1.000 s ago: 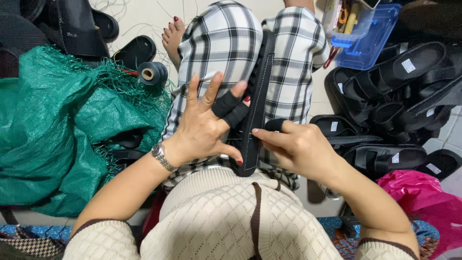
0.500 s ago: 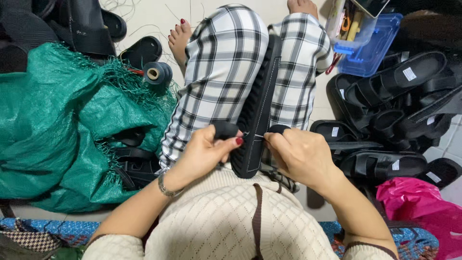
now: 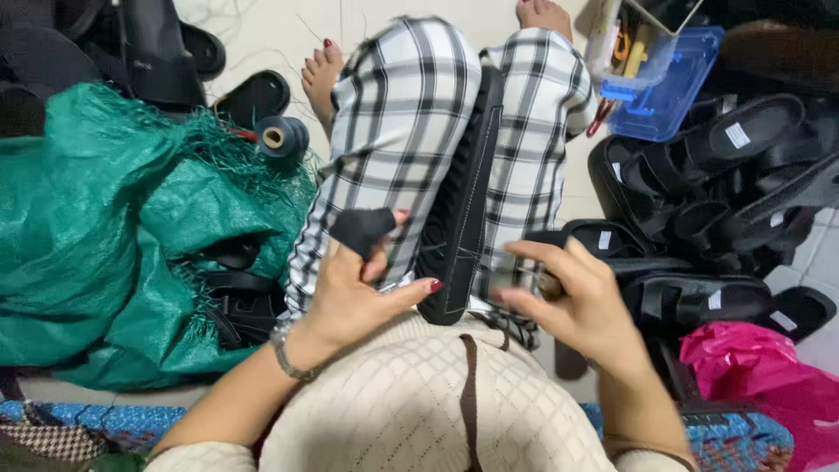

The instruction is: The person sits on the floor and sews a black shoe using a needle and thread. They hold the shoe on their lap and repeatedly push the needle through the sole while pulling the thread to stitch the material.

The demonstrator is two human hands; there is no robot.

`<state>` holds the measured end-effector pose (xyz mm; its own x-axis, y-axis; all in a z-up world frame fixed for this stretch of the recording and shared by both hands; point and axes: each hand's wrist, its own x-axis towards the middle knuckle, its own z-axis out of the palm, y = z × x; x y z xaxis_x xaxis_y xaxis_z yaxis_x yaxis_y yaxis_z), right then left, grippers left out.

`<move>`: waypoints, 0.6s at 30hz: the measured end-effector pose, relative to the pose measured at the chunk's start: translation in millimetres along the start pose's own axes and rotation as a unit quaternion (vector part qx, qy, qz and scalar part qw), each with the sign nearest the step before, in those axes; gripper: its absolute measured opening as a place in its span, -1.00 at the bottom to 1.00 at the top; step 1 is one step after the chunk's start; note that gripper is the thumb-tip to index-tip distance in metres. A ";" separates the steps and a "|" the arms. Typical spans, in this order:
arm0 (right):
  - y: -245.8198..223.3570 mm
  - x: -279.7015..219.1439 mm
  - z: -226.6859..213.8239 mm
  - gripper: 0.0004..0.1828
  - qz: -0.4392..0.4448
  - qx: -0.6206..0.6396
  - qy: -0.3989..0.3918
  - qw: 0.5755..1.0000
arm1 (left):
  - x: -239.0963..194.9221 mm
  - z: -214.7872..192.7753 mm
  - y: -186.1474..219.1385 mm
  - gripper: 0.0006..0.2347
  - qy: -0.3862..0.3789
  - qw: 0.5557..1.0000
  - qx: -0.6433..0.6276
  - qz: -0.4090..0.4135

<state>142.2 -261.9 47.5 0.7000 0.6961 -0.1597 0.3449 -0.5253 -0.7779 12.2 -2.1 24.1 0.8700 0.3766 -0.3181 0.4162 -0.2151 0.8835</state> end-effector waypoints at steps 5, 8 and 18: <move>11.8 21.2 25.1 -0.90 -0.031 0.185 0.004 0.982 | 8.1 8.1 11.5 -0.48 -0.054 0.992 0.066 0.096; 12.3 33.6 1.7 -0.90 -0.074 0.312 -0.084 0.944 | 9.9 16.9 0.1 -0.38 -0.068 0.980 0.068 0.175; -19.7 54.3 -27.4 -0.95 -0.200 -0.027 -0.252 0.946 | 10.4 15.1 -2.4 -0.48 -0.081 0.982 0.052 0.162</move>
<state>190.6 -227.2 70.9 0.1240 0.9824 -0.1395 0.5593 -0.1854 -0.8080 24.3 -11.2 13.5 0.9884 0.1272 -0.0833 0.1274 -0.3939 0.9103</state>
